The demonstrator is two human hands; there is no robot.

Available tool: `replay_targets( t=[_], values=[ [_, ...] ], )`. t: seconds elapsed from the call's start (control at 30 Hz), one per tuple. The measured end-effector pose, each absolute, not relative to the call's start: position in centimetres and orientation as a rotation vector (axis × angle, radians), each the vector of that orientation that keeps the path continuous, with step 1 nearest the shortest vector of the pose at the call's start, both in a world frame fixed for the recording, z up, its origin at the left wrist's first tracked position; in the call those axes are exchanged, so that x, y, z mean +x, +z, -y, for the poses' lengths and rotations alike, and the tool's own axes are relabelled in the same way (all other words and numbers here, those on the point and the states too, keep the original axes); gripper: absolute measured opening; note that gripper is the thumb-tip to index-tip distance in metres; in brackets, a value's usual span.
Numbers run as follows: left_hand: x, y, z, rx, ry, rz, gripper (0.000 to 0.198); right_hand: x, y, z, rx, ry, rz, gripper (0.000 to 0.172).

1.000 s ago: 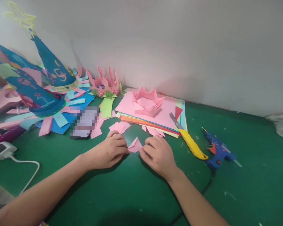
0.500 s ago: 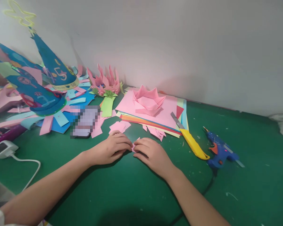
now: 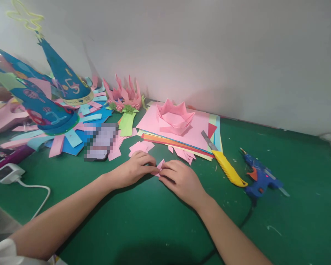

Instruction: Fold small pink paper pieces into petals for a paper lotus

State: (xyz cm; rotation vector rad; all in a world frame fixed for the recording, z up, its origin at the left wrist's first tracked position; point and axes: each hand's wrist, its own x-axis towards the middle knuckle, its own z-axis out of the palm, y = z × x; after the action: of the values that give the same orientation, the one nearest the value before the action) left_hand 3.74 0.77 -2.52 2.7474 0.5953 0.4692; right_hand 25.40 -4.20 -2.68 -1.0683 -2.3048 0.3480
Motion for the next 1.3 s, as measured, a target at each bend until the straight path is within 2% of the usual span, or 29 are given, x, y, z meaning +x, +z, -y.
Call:
replay_targets(
  t=[0.2,0.93,1.3],
  values=[
    [3.7,-2.3,-1.1,2.718,0.417,-0.516,0.035,25.3,-2.6,4.1,-1.068,0.352,2.299,0.016],
    [3.9,-1.8,-0.7,2.679,0.397,-0.549,0.019,25.4,-2.2,4.5,-1.002,0.342,2.437,0.015],
    [3.8,-1.3,-0.8,2.672,0.393,-0.563,0.023,25.4,-2.1,4.4,-0.986,0.319,2.494,0.020]
  ],
)
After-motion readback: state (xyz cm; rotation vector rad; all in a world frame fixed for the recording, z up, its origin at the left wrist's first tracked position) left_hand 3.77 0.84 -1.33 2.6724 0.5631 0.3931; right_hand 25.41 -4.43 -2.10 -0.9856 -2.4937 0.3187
